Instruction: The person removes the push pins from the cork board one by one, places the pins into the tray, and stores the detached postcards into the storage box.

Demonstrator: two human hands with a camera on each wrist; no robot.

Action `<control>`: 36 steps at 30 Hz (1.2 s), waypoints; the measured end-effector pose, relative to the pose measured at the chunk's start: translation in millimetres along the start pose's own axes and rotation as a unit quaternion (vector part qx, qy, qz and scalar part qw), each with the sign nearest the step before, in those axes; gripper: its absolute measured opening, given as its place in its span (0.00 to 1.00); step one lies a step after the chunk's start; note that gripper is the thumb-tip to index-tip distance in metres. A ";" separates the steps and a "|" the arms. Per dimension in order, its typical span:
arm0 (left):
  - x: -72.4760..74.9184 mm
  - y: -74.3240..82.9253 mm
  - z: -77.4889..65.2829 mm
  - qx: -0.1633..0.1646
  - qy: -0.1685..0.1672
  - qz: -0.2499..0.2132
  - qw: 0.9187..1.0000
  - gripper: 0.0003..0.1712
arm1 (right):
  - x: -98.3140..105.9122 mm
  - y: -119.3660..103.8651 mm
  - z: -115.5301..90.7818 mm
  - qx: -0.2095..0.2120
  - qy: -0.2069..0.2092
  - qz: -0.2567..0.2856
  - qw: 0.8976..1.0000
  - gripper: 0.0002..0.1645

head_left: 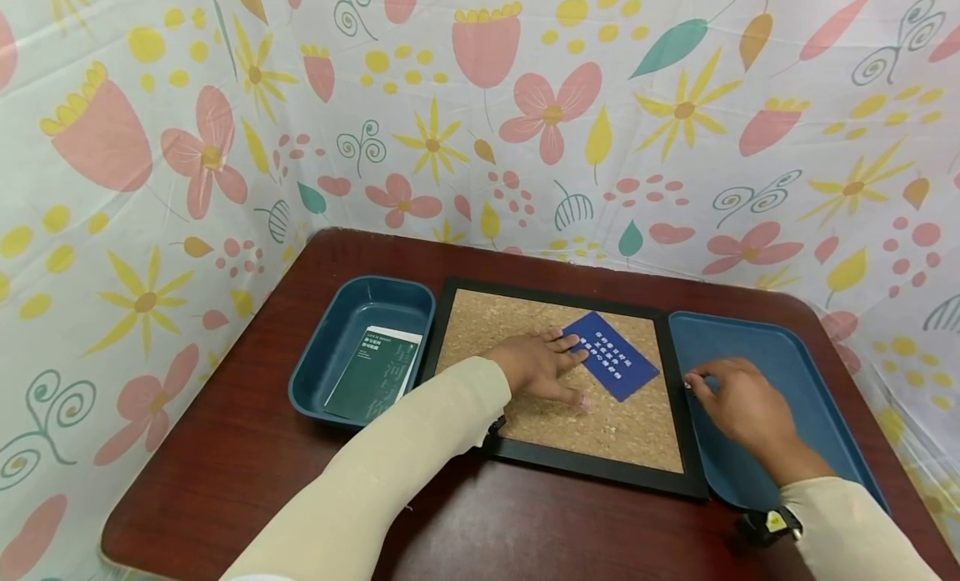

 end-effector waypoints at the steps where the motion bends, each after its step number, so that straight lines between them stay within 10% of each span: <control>1: -0.3 0.1 0.0 -0.001 0.000 0.000 1.000 0.55 | -0.3 0.9 -0.5 0.000 -0.001 0.000 1.000 0.15; 36: 2.2 0.4 -2.2 -0.001 0.002 -0.008 1.000 0.54 | -2.4 9.1 -2.9 -0.010 -0.018 0.006 1.000 0.16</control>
Point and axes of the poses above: each hand's wrist, its own z-axis towards the middle knuckle, its own x-axis out of the back of the hand, y = z × x, the point moved 8 cm from there along z, towards the middle knuckle, and after that the axes turned 15 degrees about -z, right-handed, at the moved point
